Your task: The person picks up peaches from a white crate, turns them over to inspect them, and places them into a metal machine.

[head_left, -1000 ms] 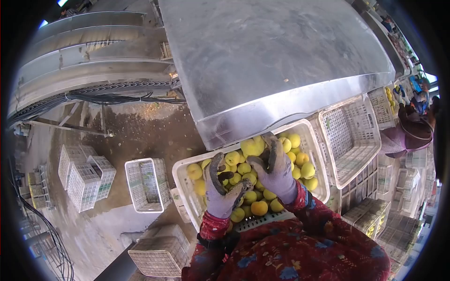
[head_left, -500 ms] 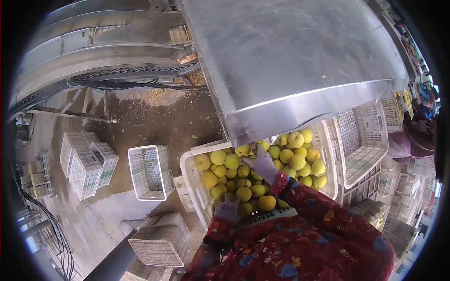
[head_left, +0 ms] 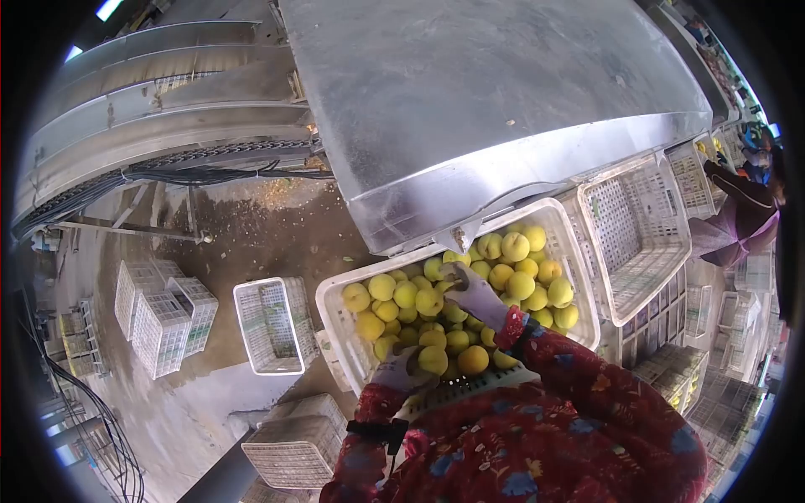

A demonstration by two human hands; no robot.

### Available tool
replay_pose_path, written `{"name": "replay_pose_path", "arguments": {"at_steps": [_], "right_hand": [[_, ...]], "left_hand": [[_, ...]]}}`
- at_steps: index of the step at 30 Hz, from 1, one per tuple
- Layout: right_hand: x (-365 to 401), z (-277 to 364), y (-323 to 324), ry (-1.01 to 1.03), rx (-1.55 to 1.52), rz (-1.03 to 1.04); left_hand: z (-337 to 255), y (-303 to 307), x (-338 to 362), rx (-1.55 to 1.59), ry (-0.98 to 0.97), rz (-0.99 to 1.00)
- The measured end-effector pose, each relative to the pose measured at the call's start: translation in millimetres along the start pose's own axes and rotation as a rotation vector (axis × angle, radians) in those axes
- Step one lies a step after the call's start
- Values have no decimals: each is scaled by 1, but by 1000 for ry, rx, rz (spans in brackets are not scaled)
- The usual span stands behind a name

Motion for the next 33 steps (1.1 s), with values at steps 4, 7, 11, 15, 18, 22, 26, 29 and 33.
{"name": "replay_pose_path", "arguments": {"at_steps": [4, 7, 11, 15, 18, 22, 26, 29, 33], "right_hand": [[-7, 12, -46, 73, 1124, -77], [-20, -6, -46, 92, 1042, -94], [29, 36, -24, 171, 740, 64], [92, 92, -9, 439, 578, -12], [124, 122, 7, 599, 361, -267], [138, 140, 16, 661, 323, -444], [117, 165, 29, 677, 408, -650], [34, 175, 36, 543, 590, -684], [63, 197, 45, 730, 330, -657]], "left_hand": [[34, 15, 23, 278, -26, -446], [71, 7, 38, 595, -162, -701], [70, 9, 35, 1044, -214, -766], [52, 7, 5, 1136, -301, -714], [-1, 22, -11, 1178, -334, -665], [-29, 26, -25, 1282, -506, -725], [-53, 57, -19, 1151, -441, -719], [-55, 77, -13, 570, -425, -876], [-78, 101, -2, 102, -367, -930]]}}
Point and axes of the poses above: each hand's wrist, its own x-axis away from the middle knuckle, its own y-axis out of the back of the hand, z = x × y, the point moved 4 cm from there along -x, towards the middle knuckle, and after that the axes turned 15 degrees about -y, right-handed, at the moved point
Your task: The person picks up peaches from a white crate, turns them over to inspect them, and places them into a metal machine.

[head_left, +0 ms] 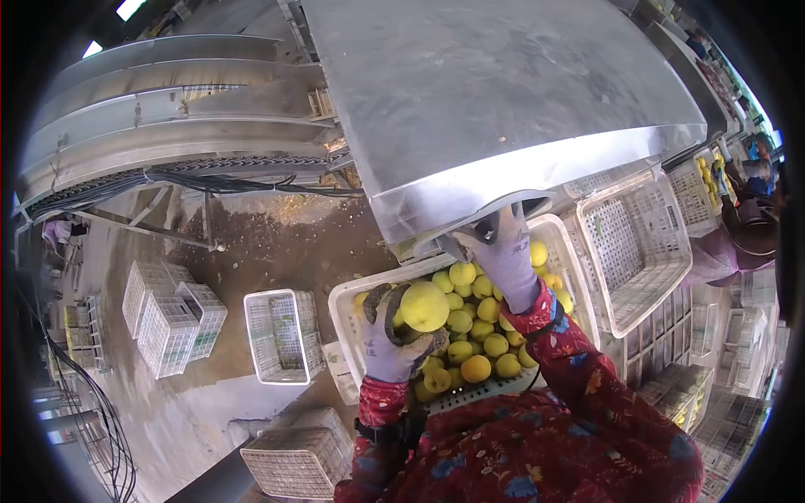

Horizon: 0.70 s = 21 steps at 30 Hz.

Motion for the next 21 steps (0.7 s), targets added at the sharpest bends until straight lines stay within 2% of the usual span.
{"name": "replay_pose_path", "arguments": {"at_steps": [1, 3, 4, 7, 10, 11, 13, 16, 18, 19, 21], "right_hand": [[12, -1, 11, -162, -136, 126], [34, 36, 29, 263, 46, 337], [48, 46, 32, 471, 141, 440], [70, 30, 21, 57, -270, 799], [70, 34, 32, 12, -110, 684], [66, 31, 33, -60, -85, 576], [53, 24, 26, -194, -33, 361], [14, -17, -20, -24, 379, 111], [2, -12, -19, 120, 356, 21], [3, -6, -15, 193, 345, -21], [9, 10, 10, -54, 67, 90]], "left_hand": [[3, 1, 0, 63, 24, -10], [12, 0, -1, 188, 68, -32], [14, -2, -5, 249, 58, 51], [20, -16, -14, 507, 60, 302], [31, -26, -9, 674, 174, 313], [30, -27, -6, 862, 271, 272], [21, -29, -8, 1055, 423, 69], [1, -20, -11, 1026, 497, 5], [-7, -16, -9, 1094, 500, -30], [-15, -15, -6, 1379, 591, -132], [-13, -15, -3, 1370, 563, -133]]}}
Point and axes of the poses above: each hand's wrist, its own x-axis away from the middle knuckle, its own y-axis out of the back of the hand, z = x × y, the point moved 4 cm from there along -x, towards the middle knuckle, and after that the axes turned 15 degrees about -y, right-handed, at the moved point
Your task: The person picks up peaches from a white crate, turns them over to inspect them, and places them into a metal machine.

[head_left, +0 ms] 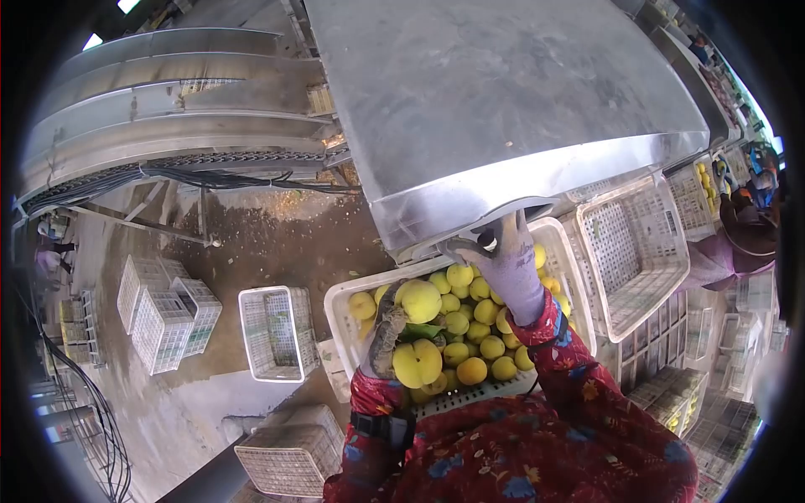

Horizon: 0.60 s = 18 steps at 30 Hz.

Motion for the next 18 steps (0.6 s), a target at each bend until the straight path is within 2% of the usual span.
{"name": "replay_pose_path", "arguments": {"at_steps": [1, 3, 5, 7, 12, 14, 16, 18], "right_hand": [[9, 6, 10, -111, -145, 59], [33, 8, 11, 67, -168, 203], [52, 19, 11, 328, -59, 448], [65, 13, 1, 226, -113, 419], [68, 10, 1, 110, -39, 301], [69, 5, -3, 112, -9, 270], [58, 5, -3, -2, -20, 121], [36, 7, -11, -128, 22, -8]], "left_hand": [[0, 0, -1, -7, -14, 11], [-5, -10, -3, -55, -43, 1], [-1, -13, -8, -161, -81, 32], [12, -2, -16, -339, -129, 112], [22, 15, -7, -213, -12, -69], [27, 32, -13, -558, -259, 107], [21, 30, -19, -575, -256, 87], [21, 28, -19, -252, 1, -126]]}}
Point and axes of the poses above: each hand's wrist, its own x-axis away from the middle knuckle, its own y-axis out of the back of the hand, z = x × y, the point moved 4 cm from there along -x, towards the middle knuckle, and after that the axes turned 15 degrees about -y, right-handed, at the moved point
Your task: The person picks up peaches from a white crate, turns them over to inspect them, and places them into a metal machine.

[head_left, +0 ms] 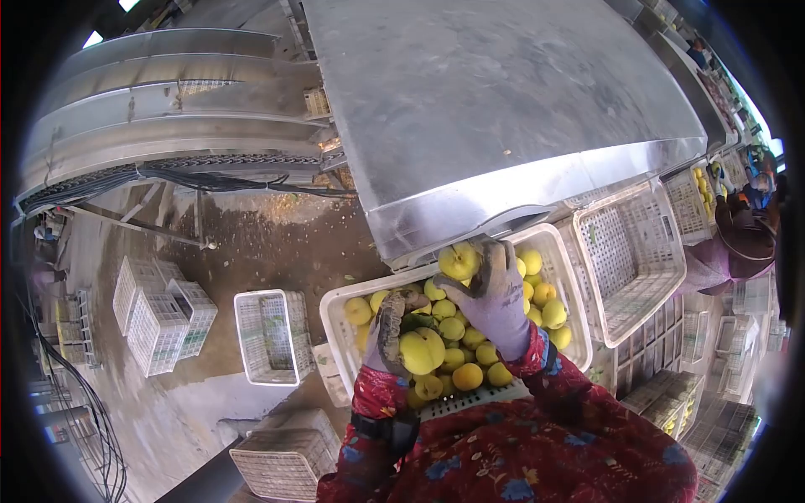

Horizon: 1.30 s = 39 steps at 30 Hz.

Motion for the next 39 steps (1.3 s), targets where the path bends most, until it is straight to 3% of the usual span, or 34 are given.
{"name": "replay_pose_path", "arguments": {"at_steps": [3, 6, 9, 12, 14, 15, 16, 19, 20, 21, 23, 25, 26, 29, 30, 31, 33, 36, 39], "right_hand": [[-57, -21, -53, 223, 351, -165], [-50, -4, -21, 287, 165, -179], [-11, 10, 13, -38, -193, 193], [32, 26, 13, 297, -175, 538], [41, 11, 3, 235, -163, 418], [41, 7, -1, 207, -159, 358], [38, 2, -2, 137, -203, 343], [17, -4, 6, -22, -164, 218], [6, -6, 7, -108, -154, 192], [-11, -12, -1, 30, 22, 136], [-43, -40, -26, 290, 373, 29], [-61, -36, -17, 379, 255, 71], [-63, -28, -11, 427, 197, 90], [-36, -6, 22, 277, -27, -84], [-19, -17, 18, 292, -76, -36], [-5, -31, 6, 276, 75, 109], [20, -69, -24, 234, 372, 401], [17, -149, -85, -23, 700, 288], [9, -195, -146, -184, 992, 495]], "left_hand": [[2, -2, -7, 198, -78, -169], [-10, -16, -5, 312, -107, -211], [-11, -14, -7, 308, -182, -167], [1, -18, -11, 404, -157, -217], [20, -23, -16, 559, -59, -311], [24, -23, -20, 441, -82, -161], [18, -20, -19, -145, -325, -26], [17, -3, -10, 288, -153, -175], [8, 10, -7, 137, -197, -268], [-1, 26, -2, -16, -238, -361], [12, 87, -1, -537, -365, -240], [8, 91, -9, -1284, -307, -94], [20, 87, -14, -1436, -243, -33], [79, 87, -31, -1833, 76, 124], [88, 86, -36, -1943, 156, 129], [96, 89, -41, -2053, 239, 134], [116, 104, -51, -2073, 341, 253], [116, 101, -56, -2106, 286, 403], [128, 96, -67, -2052, 387, 298]]}}
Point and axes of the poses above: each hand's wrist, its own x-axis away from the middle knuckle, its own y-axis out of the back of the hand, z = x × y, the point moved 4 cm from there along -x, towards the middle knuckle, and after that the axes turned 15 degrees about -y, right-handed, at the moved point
